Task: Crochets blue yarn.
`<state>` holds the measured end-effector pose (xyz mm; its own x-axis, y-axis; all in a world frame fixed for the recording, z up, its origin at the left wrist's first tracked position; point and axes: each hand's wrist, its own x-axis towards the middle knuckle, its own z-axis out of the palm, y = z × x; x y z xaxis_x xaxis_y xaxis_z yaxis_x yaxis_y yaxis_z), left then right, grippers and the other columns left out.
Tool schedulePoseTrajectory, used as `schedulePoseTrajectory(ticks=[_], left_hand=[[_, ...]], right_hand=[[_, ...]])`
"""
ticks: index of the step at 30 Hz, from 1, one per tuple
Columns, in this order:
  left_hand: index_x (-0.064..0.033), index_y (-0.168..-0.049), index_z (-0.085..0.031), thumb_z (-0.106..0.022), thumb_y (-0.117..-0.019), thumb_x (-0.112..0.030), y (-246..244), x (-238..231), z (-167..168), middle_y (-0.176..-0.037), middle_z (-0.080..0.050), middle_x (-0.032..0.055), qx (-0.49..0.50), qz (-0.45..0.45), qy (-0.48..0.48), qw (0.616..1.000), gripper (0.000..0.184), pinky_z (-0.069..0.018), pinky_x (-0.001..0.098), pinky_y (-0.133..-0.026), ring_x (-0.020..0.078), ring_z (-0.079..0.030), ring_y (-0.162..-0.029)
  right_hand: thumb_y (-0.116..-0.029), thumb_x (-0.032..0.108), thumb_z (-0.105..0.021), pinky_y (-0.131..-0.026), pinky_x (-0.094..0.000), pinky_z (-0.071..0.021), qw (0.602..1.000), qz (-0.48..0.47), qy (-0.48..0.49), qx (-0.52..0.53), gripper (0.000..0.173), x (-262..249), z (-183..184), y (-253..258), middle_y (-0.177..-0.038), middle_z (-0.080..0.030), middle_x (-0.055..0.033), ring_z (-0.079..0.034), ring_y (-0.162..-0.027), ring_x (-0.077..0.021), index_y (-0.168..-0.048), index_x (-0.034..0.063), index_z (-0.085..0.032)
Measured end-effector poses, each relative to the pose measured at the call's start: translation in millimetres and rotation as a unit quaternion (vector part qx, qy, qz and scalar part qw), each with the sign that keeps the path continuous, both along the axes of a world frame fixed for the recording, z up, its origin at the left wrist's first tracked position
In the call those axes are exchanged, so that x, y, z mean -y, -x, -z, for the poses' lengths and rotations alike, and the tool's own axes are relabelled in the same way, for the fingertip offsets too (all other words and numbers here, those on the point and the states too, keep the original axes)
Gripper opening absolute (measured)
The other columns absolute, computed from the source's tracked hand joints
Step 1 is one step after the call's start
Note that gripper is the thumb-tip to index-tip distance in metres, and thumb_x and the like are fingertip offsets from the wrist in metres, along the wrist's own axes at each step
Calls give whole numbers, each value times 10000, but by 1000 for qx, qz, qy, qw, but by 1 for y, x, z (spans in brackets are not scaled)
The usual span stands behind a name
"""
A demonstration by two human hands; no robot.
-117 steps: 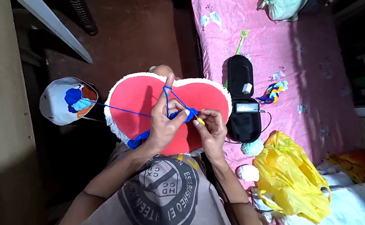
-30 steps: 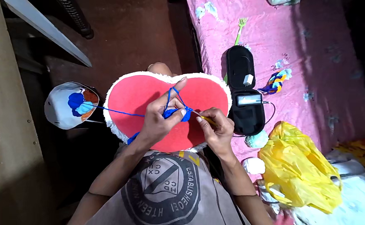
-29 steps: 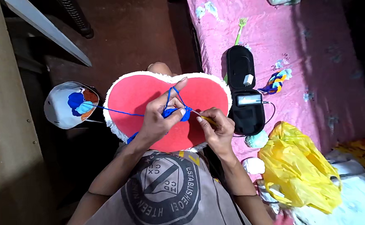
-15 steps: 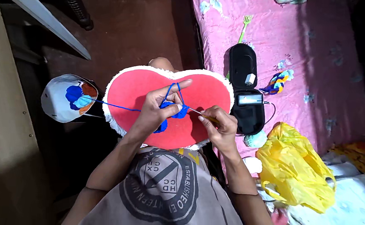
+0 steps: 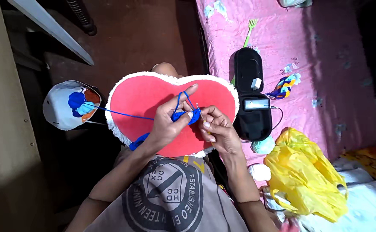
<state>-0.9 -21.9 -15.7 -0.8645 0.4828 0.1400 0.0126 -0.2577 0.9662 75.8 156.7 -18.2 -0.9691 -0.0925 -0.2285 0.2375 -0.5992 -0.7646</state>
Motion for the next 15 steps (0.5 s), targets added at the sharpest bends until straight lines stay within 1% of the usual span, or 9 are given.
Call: schedulePoseTrajectory(ticks=[2, 4, 6, 7, 8, 10, 12, 14, 15], left_hand=[[-8, -1491, -486, -572, -886, 77, -1, -3, 0, -892, -662, 6, 4, 1, -6, 1000, 617, -542, 181, -644, 56, -627, -723], [5, -1514, -441, -595, -876, 61, -1, -4, -1, -958, -676, 14, -2, -5, -3, 1000, 659, -573, 202, -698, 66, -657, -789], [10, -1526, -422, -628, -897, 38, -1, -5, -3, -1006, -701, 32, -25, -24, 9, 999, 663, -586, 216, -733, 78, -679, -832], [23, -1520, -426, -641, -913, 33, -1, -5, -4, -1005, -722, 42, -47, -39, 22, 998, 644, -591, 224, -748, 82, -692, -838], [40, -1510, -427, -643, -922, 30, -2, -5, -4, -1001, -733, 47, -79, -53, 41, 995, 627, -597, 233, -775, 81, -699, -850], [54, -1497, -443, -650, -934, 20, -6, -6, -1, -993, -745, 59, -148, -85, 77, 982, 601, -598, 236, -791, 73, -706, -857], [71, -1478, -461, -643, -942, 7, -10, -10, 5, -963, -747, 72, -218, -119, 91, 964, 570, -590, 228, -782, 62, -702, -839], [44, -1448, -513, -645, -948, -8, -12, -15, 12, -925, -741, 73, -264, -157, 82, 948, 519, -572, 203, -758, 44, -685, -807], [11, -1435, -535, -645, -955, -14, -13, -16, 15, -945, -747, 68, -268, -165, 69, 947, 493, -579, 207, -777, 43, -695, -834]], right_hand=[[-932, -20, -587, -474, -128, -390, 997, 31, -73, -24, 305, 6, -3, 2, -763, -646, 0, -480, -513, 23, -1211, 96, -626], [-930, -31, -590, -508, -125, -384, 972, 74, -215, -65, 278, 12, -8, 2, -806, -653, 32, -476, -565, 37, -1180, 77, -649], [-932, -32, -603, -638, -135, -498, 918, 106, -363, -120, 213, 16, -11, 0, -890, -682, 31, -585, -704, 28, -1125, 39, -660], [-940, -18, -609, -731, -165, -558, 885, 116, -425, -151, 179, 16, -11, 0, -936, -705, 1, -647, -796, 4, -1106, 8, -670], [-950, 7, -611, -768, -190, -577, 847, 127, -484, -181, 153, 16, -10, 0, -945, -719, -30, -671, -836, -18, -1082, -12, -686], [-962, 49, -609, -713, -221, -558, 770, 146, -580, -224, 146, 17, -10, 2, -881, -706, -62, -663, -789, -60, -1036, -14, -718], [-958, 60, -606, -626, -240, -536, 715, 161, -633, -249, 152, 21, -13, 4, -819, -671, -70, -631, -705, -92, -1009, -1, -736], [-946, 53, -611, -617, -250, -537, 717, 170, -629, -248, 144, 26, -17, 8, -817, -668, -68, -633, -699, -98, -994, 1, -736], [-940, 48, -618, -647, -237, -548, 750, 165, -597, -233, 135, 28, -19, 9, -845, -682, -59, -646, -730, -79, -1002, -3, -727]])
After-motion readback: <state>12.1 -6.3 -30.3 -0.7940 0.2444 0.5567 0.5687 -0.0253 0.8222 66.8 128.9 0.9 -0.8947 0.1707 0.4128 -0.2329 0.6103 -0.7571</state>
